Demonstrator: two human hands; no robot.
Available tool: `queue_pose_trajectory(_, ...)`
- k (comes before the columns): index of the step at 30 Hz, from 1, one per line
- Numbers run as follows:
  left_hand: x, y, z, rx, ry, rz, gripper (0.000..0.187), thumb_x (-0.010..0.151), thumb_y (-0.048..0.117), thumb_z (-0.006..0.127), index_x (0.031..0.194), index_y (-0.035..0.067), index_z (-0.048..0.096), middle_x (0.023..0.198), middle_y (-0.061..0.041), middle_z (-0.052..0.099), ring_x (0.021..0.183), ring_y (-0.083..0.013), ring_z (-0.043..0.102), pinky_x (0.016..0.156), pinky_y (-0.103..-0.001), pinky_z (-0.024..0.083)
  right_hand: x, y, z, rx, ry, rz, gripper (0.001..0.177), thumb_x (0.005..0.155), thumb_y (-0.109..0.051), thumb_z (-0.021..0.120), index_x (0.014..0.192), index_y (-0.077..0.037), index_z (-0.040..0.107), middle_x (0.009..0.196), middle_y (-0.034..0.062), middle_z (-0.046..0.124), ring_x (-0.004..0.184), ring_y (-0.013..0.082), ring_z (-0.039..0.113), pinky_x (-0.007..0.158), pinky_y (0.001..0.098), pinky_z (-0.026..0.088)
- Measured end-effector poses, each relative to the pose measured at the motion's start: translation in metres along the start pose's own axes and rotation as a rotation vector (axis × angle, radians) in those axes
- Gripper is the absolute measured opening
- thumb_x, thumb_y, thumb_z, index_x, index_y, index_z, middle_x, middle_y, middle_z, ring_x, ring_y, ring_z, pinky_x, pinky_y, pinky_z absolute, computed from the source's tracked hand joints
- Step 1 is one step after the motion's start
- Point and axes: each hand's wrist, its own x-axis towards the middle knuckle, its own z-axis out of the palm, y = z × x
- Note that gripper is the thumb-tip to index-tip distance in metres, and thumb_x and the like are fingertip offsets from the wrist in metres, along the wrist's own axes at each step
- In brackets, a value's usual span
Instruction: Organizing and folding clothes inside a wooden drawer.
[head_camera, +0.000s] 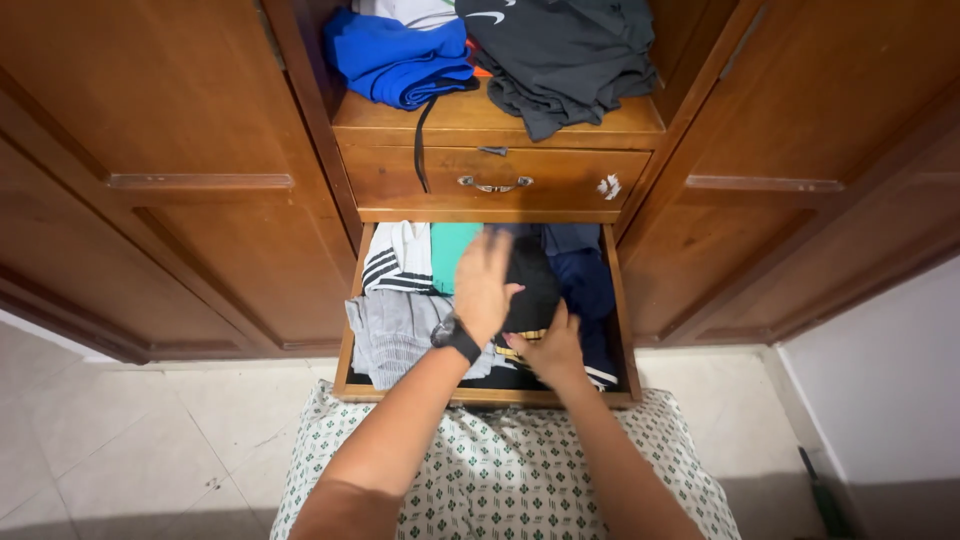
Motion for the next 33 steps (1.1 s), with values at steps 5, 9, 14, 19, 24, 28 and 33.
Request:
queue_pose_trajectory(5,-0.001,-0.04,0.038,0.236,-0.295,0.207,0.057,0.095,0.027,0.065,0.147,0.011,0.049,0.159,-0.01,0.041,0.15,-0.0382,0.03,0.12,-0.06,0.022,-0.002,0.021,0.021,-0.365,0.245,-0.504,0.103,0.08,-0.047,0.078,0.151,0.008,0.028,0.157,0.032,0.03,0.143,0.0499,0.031,0.112,0.0576,0.031)
queue_pose_trajectory(9,0.012,-0.071,0.059,0.161,-0.455,0.2,0.061,0.101,0.032,0.056,0.155,0.01,0.04,0.168,-0.004,0.029,0.155,-0.0372,0.019,0.12,-0.064,0.016,-0.002,0.025,0.03,-0.352,0.268,-0.669,0.09,0.089,-0.044,0.069,0.152,0.009,0.031,0.16,0.03,0.028,0.146,0.0527,0.027,0.116,0.0583,0.027)
queue_pose_trajectory(14,0.015,-0.077,0.066,0.182,-0.476,0.197,0.062,0.1,0.028,0.056,0.157,0.011,0.037,0.169,-0.004,0.027,0.156,-0.0355,0.017,0.121,-0.063,0.014,0.015,0.037,0.04,-0.386,0.195,-0.616,0.088,0.092,-0.047,0.064,0.151,0.009,0.031,0.16,0.0283,0.027,0.147,0.0506,0.025,0.116,0.0597,0.025)
queue_pose_trajectory(19,-0.003,-0.065,0.067,0.241,-0.495,0.177,0.064,0.098,0.024,0.056,0.158,0.011,0.036,0.169,-0.003,0.027,0.156,-0.0347,0.019,0.123,-0.061,0.015,0.009,0.053,0.042,-0.421,0.052,-0.515,0.088,0.095,-0.051,0.059,0.152,0.008,0.029,0.16,0.0279,0.026,0.149,0.0476,0.022,0.117,0.0588,0.022)
queue_pose_trajectory(24,0.017,-0.074,0.064,0.331,-0.485,0.211,0.066,0.098,0.026,0.058,0.157,0.012,0.034,0.168,-0.005,0.024,0.154,-0.0356,0.018,0.12,-0.061,0.013,0.012,0.046,0.041,-0.428,0.026,-0.574,0.095,0.091,-0.053,0.064,0.154,0.007,0.024,0.161,0.0302,0.021,0.15,0.0479,0.016,0.119,0.0581,0.017)
queue_pose_trajectory(28,0.012,-0.067,0.064,0.296,-0.481,0.169,0.063,0.101,0.03,0.056,0.158,0.014,0.034,0.169,-0.003,0.024,0.156,-0.0332,0.018,0.123,-0.06,0.013,-0.003,0.039,0.031,-0.453,-0.018,-0.562,0.1,0.088,-0.052,0.067,0.155,0.006,0.021,0.162,0.0317,0.017,0.151,0.0484,0.014,0.121,0.0578,0.014)
queue_pose_trajectory(33,0.024,-0.067,0.063,0.353,-0.527,0.151,0.067,0.101,0.034,0.054,0.16,0.016,0.029,0.169,-0.004,0.019,0.155,-0.0348,0.013,0.122,-0.061,0.01,0.02,0.04,0.032,-0.514,-0.197,-0.453,0.105,0.088,-0.058,0.067,0.156,0.001,0.013,0.163,0.0293,0.01,0.152,0.0467,0.006,0.12,0.0569,0.011)
